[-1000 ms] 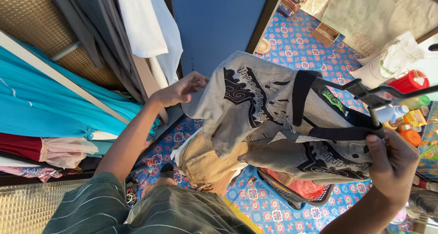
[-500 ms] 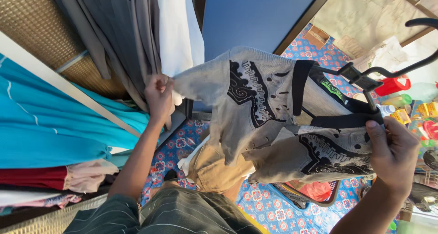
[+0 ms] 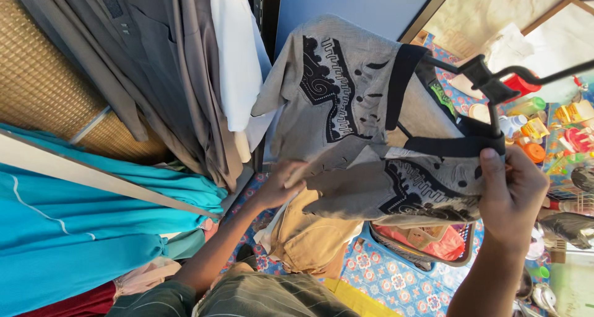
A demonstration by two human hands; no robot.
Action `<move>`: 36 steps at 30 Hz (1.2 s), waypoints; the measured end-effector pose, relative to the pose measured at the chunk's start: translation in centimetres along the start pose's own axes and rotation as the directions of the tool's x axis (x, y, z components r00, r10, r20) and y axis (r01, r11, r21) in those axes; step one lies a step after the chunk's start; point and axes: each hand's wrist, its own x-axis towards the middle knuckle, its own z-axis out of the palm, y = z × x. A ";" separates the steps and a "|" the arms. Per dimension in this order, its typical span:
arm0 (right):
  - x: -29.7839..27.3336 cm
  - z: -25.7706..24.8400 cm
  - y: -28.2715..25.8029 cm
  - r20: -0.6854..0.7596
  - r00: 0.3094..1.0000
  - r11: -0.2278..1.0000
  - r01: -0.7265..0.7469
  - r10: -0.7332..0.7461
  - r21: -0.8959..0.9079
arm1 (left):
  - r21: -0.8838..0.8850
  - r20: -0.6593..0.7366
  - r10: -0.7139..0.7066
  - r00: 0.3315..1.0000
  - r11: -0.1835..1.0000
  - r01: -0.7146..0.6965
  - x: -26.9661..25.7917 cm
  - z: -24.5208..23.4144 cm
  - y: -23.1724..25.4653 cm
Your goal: The person picks up clothes from a pile on the floor, places them on hangers, and hangs them on a rack. The person handles a white and green shirt, a blue top, and a grey t-shirt, placing each on a hanger and then on the rack.
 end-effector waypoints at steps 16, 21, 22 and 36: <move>-1.4 -3.8 3.7 0.189 0.976 0.969 -0.146 0.108 0.200 | 0.154 -0.461 -0.038 0.887 0.981 0.122 -6.0 -4.3 8.6; -1.6 -4.2 6.4 0.414 0.910 0.966 -0.101 -0.007 0.238 | 0.108 -0.556 -0.102 0.825 0.975 0.193 -10.2 -3.0 12.4; -1.8 -4.1 6.3 0.429 0.903 0.969 -0.072 -0.038 0.236 | 0.122 -0.576 -0.102 0.811 0.970 0.209 -11.0 -2.7 13.5; -0.6 5.6 -3.3 0.456 0.801 0.897 0.213 -0.387 0.387 | 0.382 -0.754 0.158 0.638 0.895 0.231 -15.2 -2.3 27.7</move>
